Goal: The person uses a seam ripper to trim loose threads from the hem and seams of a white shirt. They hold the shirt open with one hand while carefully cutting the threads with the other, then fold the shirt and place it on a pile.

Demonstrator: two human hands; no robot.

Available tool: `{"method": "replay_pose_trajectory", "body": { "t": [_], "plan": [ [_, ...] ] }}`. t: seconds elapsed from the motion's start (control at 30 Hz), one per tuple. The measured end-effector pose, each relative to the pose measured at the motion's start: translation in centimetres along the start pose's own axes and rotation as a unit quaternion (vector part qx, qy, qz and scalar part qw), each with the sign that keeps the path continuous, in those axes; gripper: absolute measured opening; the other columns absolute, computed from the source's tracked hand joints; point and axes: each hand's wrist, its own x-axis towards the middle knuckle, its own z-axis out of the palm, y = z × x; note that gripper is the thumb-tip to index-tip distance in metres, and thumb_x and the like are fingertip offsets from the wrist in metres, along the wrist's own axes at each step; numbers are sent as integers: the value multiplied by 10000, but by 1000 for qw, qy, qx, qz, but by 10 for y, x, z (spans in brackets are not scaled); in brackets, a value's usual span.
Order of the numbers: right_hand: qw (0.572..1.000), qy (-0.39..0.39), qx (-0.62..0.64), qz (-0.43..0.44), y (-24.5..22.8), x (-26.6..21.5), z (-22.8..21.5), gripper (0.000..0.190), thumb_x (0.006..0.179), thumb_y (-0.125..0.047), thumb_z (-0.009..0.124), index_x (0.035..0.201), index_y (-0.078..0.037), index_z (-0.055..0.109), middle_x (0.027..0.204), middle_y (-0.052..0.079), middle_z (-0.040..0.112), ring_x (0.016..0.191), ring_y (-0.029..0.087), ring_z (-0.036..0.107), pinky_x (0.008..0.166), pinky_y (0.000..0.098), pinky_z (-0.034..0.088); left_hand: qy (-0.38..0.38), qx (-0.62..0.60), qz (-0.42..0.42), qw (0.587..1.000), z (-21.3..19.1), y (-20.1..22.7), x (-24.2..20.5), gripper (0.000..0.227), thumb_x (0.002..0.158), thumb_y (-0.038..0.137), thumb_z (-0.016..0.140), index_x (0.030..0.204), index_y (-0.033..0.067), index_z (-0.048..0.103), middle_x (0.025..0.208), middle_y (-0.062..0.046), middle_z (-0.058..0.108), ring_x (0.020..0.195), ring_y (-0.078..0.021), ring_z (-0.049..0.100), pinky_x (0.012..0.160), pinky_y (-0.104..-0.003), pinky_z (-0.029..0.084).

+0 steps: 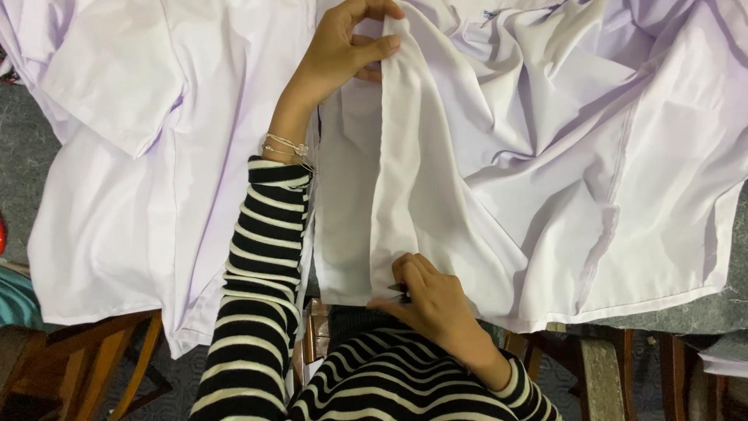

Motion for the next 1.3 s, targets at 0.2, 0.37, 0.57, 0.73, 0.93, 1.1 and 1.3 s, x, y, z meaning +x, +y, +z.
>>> {"method": "replay_pose_trajectory", "body": {
  "t": [0.2, 0.37, 0.57, 0.73, 0.93, 1.1, 1.3],
  "plan": [
    [971, -5, 193, 139, 10, -14, -42, 205, 906, -66, 707, 943, -137, 518, 909, 9, 649, 678, 139, 618, 579, 250, 546, 34, -99, 71, 992, 0, -11, 5, 166, 951, 121, 717, 1079, 151, 616, 1133, -9, 623, 938, -166, 747, 762, -326, 728],
    [909, 311, 178, 211, 52, -29, -63, 308, 950, 78, 691, 898, -112, 454, 776, 20, 499, 645, 91, 376, 562, 152, 317, 10, -95, 66, 993, -1, -17, 10, 240, 985, 185, 671, 1208, 123, 606, 1223, -45, 664, 1014, -152, 726, 915, -316, 682],
    [882, 337, 60, 324, 44, -31, -82, 224, 986, -74, 740, 1033, -63, 521, 828, 31, 481, 728, 132, 404, 660, 290, 360, -199, -3, 138, 970, 7, -16, 4, 361, 1030, 178, 636, 1384, 189, 565, 1683, -146, 138, 1577, -370, 282, 1302, -521, 402],
    [899, 382, 114, 181, 41, -27, -68, 312, 999, 14, 701, 1010, -52, 396, 1009, 113, 542, 704, 122, 474, 585, 216, 400, -163, 257, 191, 933, 52, -54, 14, 469, 988, -10, 621, 1401, 210, 650, 1671, -92, 61, 1569, -363, 26, 1294, -547, 233],
    [973, 194, 94, 87, 21, 1, -75, 265, 1016, -3, 608, 892, -50, 379, 1023, 128, 663, 844, 177, 554, 660, 269, 422, -62, 458, 317, 828, 68, -89, 19, 456, 937, 139, 742, 1381, 233, 708, 1646, -115, 180, 1520, -399, 205, 1251, -537, 261],
    [980, 52, 64, 180, 12, 26, -74, 178, 995, -260, 647, 1076, -113, 590, 979, 29, 717, 856, 184, 670, 792, 312, 491, -84, 447, 324, 830, 63, -84, 20, 435, 968, 150, 757, 1395, 218, 706, 1635, -133, 212, 1513, -398, 189, 1253, -549, 231],
    [982, 82, 95, 140, 23, 27, -80, 302, 1050, -74, 515, 1343, -64, 590, 938, 84, 730, 876, 165, 715, 805, 285, 539, -88, 414, 337, 841, 56, -79, 22, 398, 997, 167, 688, 1395, 152, 707, 1624, -122, 263, 1506, -359, 230, 1242, -517, 259]
  ]
}}
